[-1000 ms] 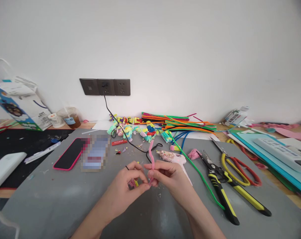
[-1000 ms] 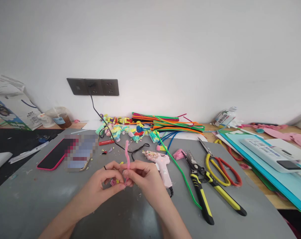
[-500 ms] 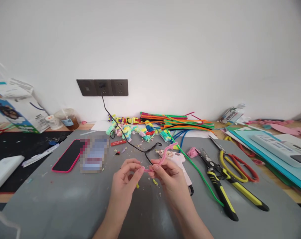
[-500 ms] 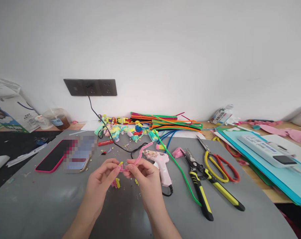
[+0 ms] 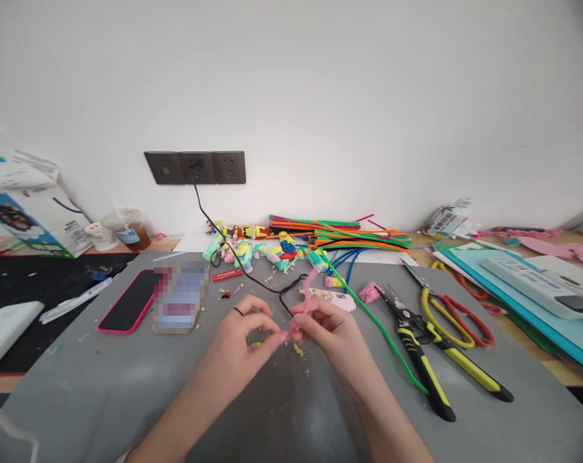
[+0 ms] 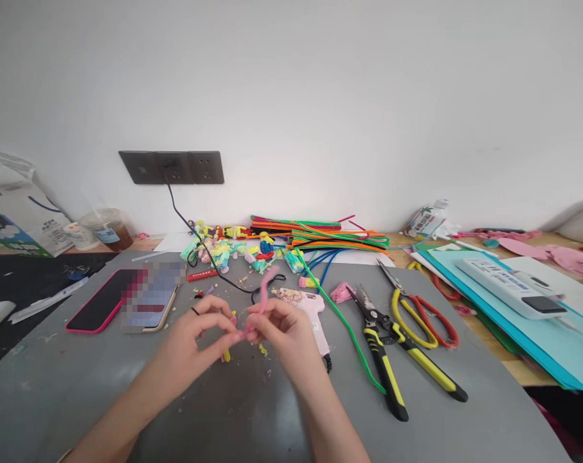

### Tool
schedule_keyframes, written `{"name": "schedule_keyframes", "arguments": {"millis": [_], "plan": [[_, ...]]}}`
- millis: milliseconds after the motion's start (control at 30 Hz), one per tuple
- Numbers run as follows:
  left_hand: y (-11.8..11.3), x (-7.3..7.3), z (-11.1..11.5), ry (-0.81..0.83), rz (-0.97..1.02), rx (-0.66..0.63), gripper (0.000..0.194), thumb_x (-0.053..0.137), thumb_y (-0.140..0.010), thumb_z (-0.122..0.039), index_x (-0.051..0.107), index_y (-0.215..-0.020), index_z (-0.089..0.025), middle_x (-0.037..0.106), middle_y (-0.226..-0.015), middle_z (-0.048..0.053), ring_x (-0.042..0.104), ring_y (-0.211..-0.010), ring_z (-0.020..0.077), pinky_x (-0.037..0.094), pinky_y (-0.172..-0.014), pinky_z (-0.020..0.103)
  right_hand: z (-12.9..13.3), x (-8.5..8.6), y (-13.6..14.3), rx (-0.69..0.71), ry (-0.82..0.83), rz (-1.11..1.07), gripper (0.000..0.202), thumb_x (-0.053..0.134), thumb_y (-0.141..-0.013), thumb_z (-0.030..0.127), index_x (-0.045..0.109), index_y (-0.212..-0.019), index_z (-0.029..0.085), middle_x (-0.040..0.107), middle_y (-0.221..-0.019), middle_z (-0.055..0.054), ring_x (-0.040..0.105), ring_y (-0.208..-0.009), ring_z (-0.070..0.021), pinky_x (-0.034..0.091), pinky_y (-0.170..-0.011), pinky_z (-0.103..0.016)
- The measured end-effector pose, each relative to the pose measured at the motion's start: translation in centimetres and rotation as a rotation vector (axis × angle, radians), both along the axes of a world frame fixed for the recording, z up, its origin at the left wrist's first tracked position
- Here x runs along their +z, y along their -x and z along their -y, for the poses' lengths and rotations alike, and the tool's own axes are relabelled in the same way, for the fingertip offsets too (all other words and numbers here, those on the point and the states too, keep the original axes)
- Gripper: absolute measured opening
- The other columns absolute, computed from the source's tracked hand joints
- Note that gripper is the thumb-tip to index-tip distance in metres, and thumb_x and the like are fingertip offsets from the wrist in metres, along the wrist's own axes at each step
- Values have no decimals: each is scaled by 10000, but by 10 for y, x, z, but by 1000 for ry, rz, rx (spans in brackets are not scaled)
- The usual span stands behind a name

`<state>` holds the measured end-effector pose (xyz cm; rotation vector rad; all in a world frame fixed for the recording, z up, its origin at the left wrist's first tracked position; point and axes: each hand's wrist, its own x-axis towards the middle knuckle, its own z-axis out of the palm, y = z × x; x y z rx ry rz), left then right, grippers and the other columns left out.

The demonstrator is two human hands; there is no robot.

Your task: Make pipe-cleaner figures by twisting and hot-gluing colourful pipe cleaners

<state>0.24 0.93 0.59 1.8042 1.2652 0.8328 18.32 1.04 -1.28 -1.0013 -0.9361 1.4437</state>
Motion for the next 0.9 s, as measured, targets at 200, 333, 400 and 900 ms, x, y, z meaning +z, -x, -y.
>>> {"name": "schedule_keyframes", "arguments": {"millis": [200,333,400,900], "plan": [[-18,-21,1,188,575,292,186,755,-762,-403,796,-773,-222,622,-1084,72,609,-957,196,495,-737,258,1,-9,13,-226,22,-253,304,954,-550,408,787,-711,213,785,-709,-26,721,-625,-143,580,-599,-217],[-33,-30,5,201,695,347,241,768,-763,-438,776,-708,-203,622,-982,53,585,-924,178,462,-756,253,4,-6,17,-168,54,-247,308,968,-517,411,785,-668,213,766,-642,-10,714,-592,-124,567,-578,-186],[-34,-31,5,203,699,367,263,783,-751,-445,762,-680,-192,614,-976,52,573,-903,173,447,-745,252,5,-6,17,-149,63,-231,312,966,-517,417,780,-657,209,756,-621,-8,703,-566,-125,556,-551,-190],[0,6,5,102,-26,-176,144,705,-792,-241,779,-670,-257,639,-1062,67,604,-1021,237,491,-765,301,3,3,-3,238,-35,125,257,844,-697,449,840,-755,199,678,-569,4,568,-453,-102,500,-467,-234]]}}
